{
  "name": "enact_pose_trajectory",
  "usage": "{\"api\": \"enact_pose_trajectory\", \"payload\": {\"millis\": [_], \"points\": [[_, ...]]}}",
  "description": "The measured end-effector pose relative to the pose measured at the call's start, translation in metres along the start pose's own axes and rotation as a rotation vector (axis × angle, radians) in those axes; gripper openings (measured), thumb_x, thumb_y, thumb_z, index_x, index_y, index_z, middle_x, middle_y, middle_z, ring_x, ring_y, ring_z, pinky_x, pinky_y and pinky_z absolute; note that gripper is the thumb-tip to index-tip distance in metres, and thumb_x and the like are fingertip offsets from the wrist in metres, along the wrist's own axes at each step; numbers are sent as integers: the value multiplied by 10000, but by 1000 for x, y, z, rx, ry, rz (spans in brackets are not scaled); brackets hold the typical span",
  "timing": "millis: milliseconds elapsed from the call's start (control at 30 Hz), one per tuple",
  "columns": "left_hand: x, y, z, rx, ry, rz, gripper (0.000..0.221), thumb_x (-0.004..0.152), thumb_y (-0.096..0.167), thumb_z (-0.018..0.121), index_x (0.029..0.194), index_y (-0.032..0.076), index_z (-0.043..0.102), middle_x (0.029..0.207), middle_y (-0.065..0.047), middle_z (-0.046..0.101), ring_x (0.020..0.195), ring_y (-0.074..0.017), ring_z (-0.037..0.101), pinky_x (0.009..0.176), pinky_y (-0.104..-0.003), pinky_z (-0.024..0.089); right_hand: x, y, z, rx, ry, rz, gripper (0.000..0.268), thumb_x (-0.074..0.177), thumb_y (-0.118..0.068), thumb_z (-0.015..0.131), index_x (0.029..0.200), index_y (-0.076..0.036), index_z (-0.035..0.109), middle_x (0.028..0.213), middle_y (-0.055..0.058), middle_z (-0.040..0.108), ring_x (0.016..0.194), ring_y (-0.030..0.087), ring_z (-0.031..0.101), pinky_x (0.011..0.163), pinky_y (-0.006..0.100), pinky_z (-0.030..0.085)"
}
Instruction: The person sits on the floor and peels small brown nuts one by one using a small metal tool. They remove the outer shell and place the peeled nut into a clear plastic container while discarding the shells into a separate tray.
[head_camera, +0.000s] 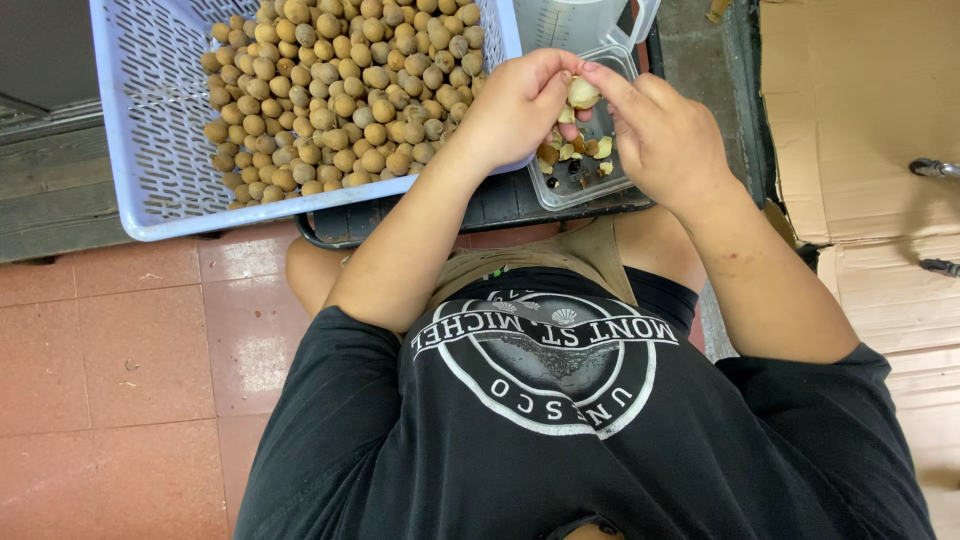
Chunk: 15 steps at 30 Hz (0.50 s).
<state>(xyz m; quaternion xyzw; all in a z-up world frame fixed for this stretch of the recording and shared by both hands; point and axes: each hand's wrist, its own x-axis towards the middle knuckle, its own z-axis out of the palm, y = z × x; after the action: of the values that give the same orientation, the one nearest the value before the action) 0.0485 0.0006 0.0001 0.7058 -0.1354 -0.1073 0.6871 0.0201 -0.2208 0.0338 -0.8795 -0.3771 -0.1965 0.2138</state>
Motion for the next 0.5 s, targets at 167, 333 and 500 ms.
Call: {"api": "enact_pose_trajectory", "payload": {"millis": [167, 333, 500], "points": [[4, -9, -3, 75, 38, -3, 247, 1069, 125, 444, 1215, 52, 630, 886, -29, 757, 686, -93, 704, 592, -256, 551, 3, 6, 11, 241, 50, 47, 464, 1062, 21, 631, 1477, -176, 566, 1080, 137, 668, 893, 333, 678, 778, 410, 556], [9, -15, 3, 373, 247, 318, 193, 1082, 109, 488, 1195, 44, 630, 946, -60, 778, 840, -112, 788, 752, -308, 629, 12, 6, 26, 299, 155, 96, 481, 1091, 40, 594, 1534, -139, 533, 1053, 146, 667, 918, 319, 687, 833, 402, 565], [18, -9, 3, 446, 211, 18, 227, 991, 168, 538, 1087, 50, 706, 878, -151, 775, 831, -297, 771, 760, -401, 605, 22, 12, 40, -35, 235, 34, 554, 1039, 59, 604, 1555, -133, 542, 985, 158, 615, 841, 343, 642, 753, 431, 531]]}}
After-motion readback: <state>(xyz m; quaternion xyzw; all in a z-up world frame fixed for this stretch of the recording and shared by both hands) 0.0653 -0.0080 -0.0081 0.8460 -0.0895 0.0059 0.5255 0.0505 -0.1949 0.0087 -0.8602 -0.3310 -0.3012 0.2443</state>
